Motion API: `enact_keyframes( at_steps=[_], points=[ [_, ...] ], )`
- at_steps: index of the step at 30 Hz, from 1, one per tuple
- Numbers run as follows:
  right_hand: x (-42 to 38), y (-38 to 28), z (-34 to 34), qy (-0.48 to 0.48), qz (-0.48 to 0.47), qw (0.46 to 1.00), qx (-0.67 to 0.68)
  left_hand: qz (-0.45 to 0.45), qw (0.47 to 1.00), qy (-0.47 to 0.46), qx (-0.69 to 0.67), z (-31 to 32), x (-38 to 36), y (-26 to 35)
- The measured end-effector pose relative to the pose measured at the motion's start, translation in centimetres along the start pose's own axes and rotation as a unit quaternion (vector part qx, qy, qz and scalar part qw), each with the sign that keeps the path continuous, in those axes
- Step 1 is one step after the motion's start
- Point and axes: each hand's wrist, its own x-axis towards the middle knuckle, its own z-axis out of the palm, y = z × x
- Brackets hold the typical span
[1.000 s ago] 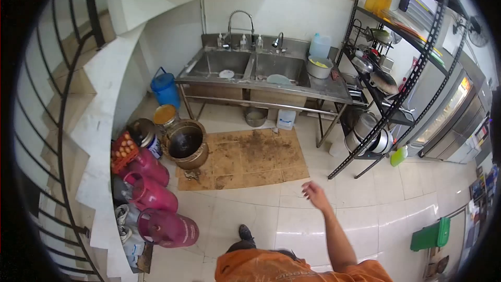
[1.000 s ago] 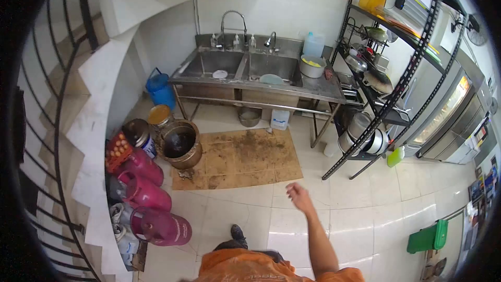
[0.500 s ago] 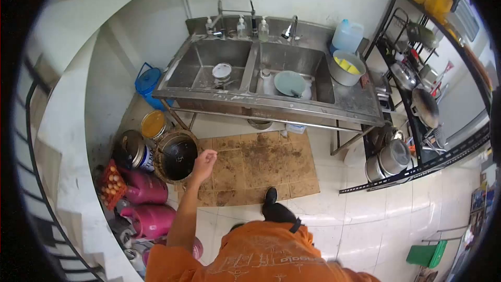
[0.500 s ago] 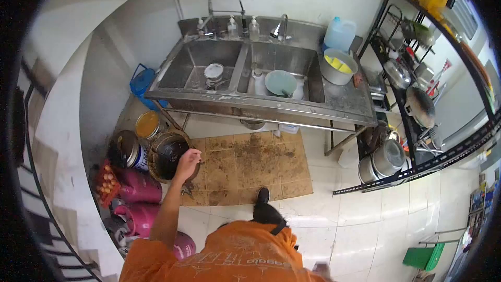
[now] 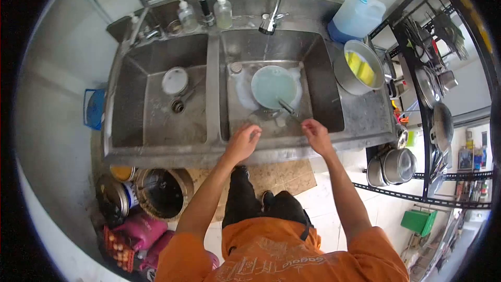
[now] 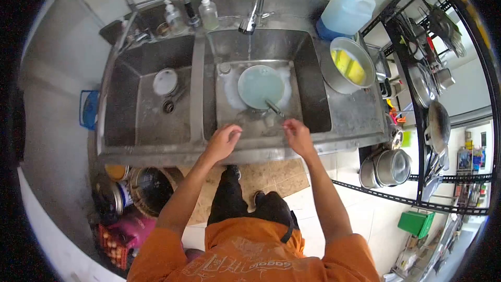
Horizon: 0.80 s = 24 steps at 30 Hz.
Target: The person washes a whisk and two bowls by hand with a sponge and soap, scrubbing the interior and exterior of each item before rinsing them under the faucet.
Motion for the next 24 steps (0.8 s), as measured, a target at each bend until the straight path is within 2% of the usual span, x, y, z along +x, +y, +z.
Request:
enact_keyframes(
  at_steps=[2, 3, 4, 6, 8, 9, 12, 15, 17, 18, 19, 20, 22, 23, 24],
  points=[
    [6.5, 4.7, 3.7, 0.012, -0.06, 0.992, -0.107, -0.092, 0.99, -0.101, 0.028, 2.0, 7.0, -4.6],
    [8.7, 6.6, 5.4, 0.033, -0.024, 0.985, -0.168, -0.14, 0.977, -0.154, 0.04, 3.8, 9.5, -7.0],
    [10.5, 8.4, 7.3, 0.054, 0.014, 0.972, -0.227, -0.19, 0.968, -0.164, 0.018, 5.9, 11.6, -9.8],
    [13.3, 12.3, 10.8, 0.025, 0.1, 0.957, -0.273, -0.286, 0.94, -0.184, -0.02, 9.9, 15.0, -14.6],
    [15.4, 15.5, 13.9, -0.077, 0.194, 0.949, -0.236, -0.42, 0.868, -0.178, -0.198, 11.1, 17.2, -14.6],
    [16.2, 15.2, 13.8, -0.082, 0.175, 0.96, -0.203, -0.484, 0.811, -0.17, -0.282, 11.9, 17.8, -14.7],
    [15.3, 12.9, 11.1, -0.09, 0.157, 0.978, -0.104, -0.492, 0.688, -0.076, -0.528, 14.5, 18.6, -15.8],
    [12.2, 7.3, 6.7, -0.083, 0.199, 0.976, -0.013, -0.406, 0.542, -0.078, -0.732, 14.7, 22.2, -12.1],
    [12.2, 4.0, 3.0, -0.098, 0.252, 0.962, 0.031, -0.378, 0.563, 0.001, -0.735, 14.2, 24.2, -7.5],
    [12.7, 3.3, 1.0, -0.12, 0.225, 0.966, 0.025, -0.362, 0.572, 0.035, -0.735, 14.6, 24.8, -5.7],
    [13.4, 2.8, -1.3, -0.133, 0.2, 0.97, 0.018, -0.365, 0.617, 0.049, -0.696, 14.6, 25.5, -5.1],
    [13.7, 2.0, -4.0, -0.146, 0.178, 0.973, 0.01, -0.363, 0.627, 0.049, -0.687, 14.7, 25.6, -5.3],
    [16.7, 0.7, -11.1, -0.051, 0.092, 0.994, -0.007, -0.362, 0.66, 0.042, -0.657, 14.7, 25.7, -5.9],
    [18.2, 0.3, -14.1, 0.05, 0.074, 0.996, -0.014, -0.361, 0.683, 0.037, -0.634, 14.1, 25.9, -6.0],
    [20.0, 0.3, -17.7, 0.095, 0.117, 0.988, -0.029, -0.358, 0.687, 0.015, -0.632, 13.6, 26.1, -6.0]
  ],
)
